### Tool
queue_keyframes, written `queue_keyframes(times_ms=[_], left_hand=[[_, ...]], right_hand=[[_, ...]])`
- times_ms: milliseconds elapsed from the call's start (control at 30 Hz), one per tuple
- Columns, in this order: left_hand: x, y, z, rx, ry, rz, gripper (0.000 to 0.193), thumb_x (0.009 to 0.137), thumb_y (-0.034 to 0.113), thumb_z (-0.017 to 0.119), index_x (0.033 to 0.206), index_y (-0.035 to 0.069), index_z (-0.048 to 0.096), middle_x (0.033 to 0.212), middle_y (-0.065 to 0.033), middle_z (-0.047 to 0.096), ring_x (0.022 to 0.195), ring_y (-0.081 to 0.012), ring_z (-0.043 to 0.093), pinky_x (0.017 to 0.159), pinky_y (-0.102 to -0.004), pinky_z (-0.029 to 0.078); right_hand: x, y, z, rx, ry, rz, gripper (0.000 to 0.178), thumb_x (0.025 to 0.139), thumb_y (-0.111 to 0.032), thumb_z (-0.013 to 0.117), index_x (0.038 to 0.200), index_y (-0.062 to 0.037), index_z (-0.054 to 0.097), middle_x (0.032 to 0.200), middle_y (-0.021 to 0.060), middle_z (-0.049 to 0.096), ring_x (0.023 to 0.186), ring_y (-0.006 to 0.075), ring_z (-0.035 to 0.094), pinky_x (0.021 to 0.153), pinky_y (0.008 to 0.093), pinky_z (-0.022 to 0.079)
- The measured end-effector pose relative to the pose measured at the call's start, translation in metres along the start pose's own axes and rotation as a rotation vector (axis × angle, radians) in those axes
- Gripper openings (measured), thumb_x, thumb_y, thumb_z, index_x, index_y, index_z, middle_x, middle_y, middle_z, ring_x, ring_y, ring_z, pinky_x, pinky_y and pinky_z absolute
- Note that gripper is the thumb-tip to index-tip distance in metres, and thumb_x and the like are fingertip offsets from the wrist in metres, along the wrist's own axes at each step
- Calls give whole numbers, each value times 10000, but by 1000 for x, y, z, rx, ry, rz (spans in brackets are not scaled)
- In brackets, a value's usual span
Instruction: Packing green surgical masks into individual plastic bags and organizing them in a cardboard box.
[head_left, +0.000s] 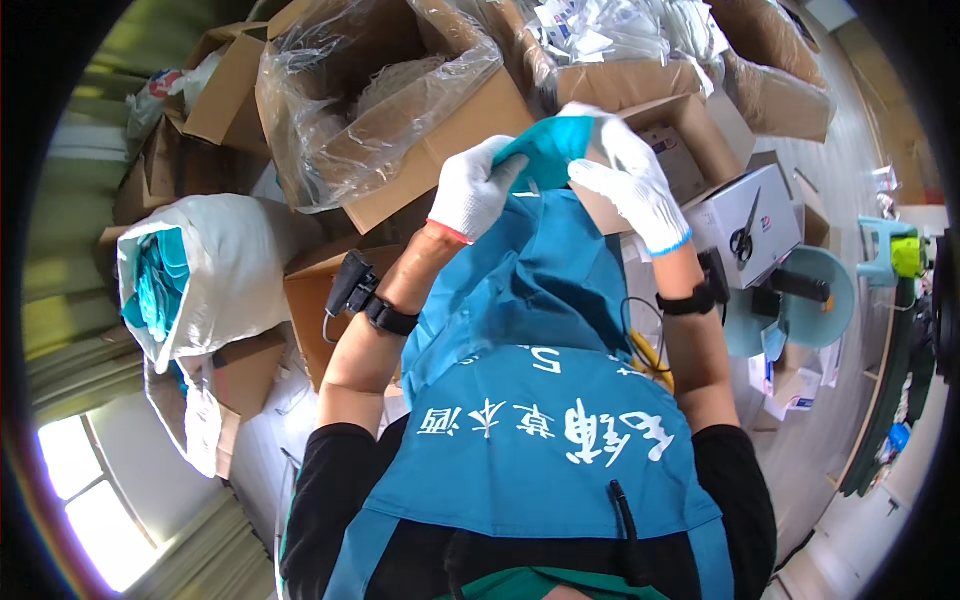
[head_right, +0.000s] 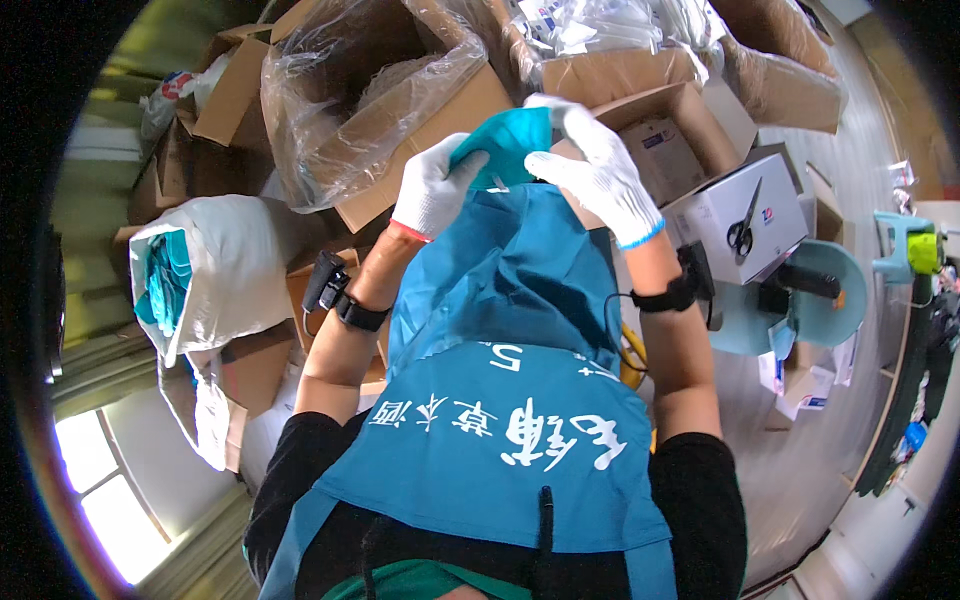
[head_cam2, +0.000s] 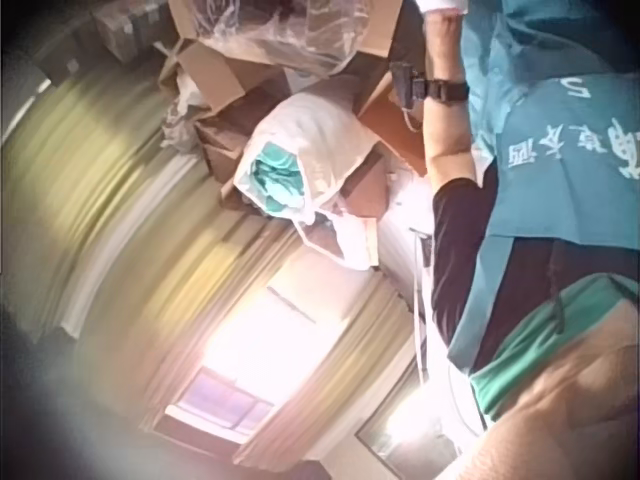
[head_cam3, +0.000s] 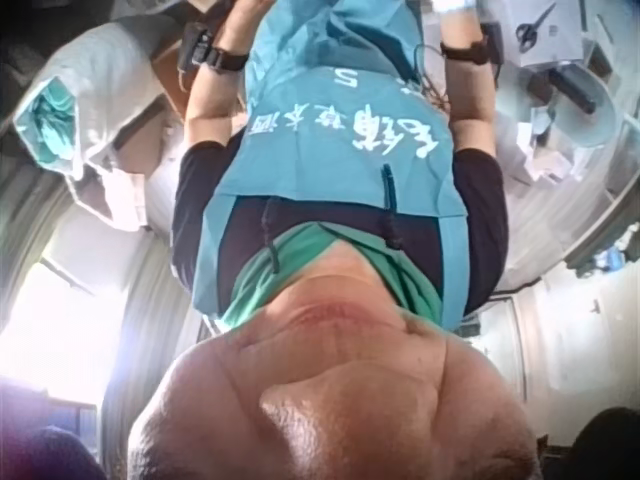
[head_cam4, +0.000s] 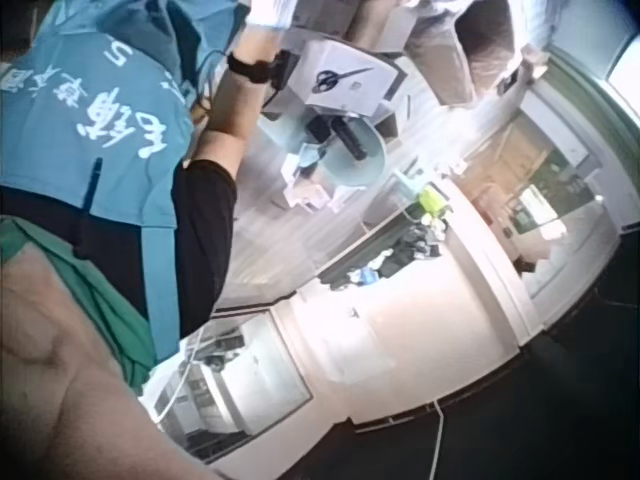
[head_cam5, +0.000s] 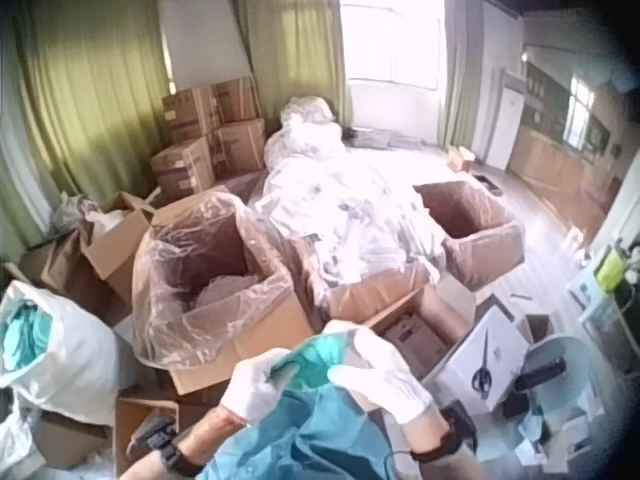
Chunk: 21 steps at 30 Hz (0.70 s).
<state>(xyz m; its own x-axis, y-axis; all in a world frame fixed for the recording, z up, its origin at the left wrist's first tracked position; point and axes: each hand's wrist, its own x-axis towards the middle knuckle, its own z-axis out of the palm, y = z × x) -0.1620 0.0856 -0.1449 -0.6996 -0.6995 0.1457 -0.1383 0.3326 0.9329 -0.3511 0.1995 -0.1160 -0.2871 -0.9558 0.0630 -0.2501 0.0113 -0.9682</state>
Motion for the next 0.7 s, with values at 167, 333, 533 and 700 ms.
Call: queue_keyframes(times_ms=[167,333,533,700], left_hand=[[13,5,5,-500,229,-343,296,851,113,713,1091,-35,626,1000,-73,679,830,-126,633,751,-265,519],[6,-14,37,-595,382,-386,224,959,160,574,1147,46,617,998,-23,653,825,-104,617,699,-253,523],[23,-46,23,-404,588,-264,258,994,228,505,1137,37,605,904,-29,653,758,-107,605,618,-266,509],[22,-46,19,-800,552,-480,258,921,265,614,1035,35,648,943,-54,671,793,-139,625,625,-270,506]], right_hand=[[7,31,15,248,110,79,246,866,-63,626,1102,-5,660,995,48,683,862,122,617,777,261,498],[9,24,55,407,140,205,246,911,-17,569,1148,5,632,987,23,675,777,52,573,674,193,482],[-4,8,74,593,-177,472,226,931,-218,581,1045,-34,645,710,-27,558,525,16,423,439,183,356],[-10,19,84,865,-155,584,265,961,-324,554,926,-71,623,607,-26,516,446,47,430,401,197,329]])
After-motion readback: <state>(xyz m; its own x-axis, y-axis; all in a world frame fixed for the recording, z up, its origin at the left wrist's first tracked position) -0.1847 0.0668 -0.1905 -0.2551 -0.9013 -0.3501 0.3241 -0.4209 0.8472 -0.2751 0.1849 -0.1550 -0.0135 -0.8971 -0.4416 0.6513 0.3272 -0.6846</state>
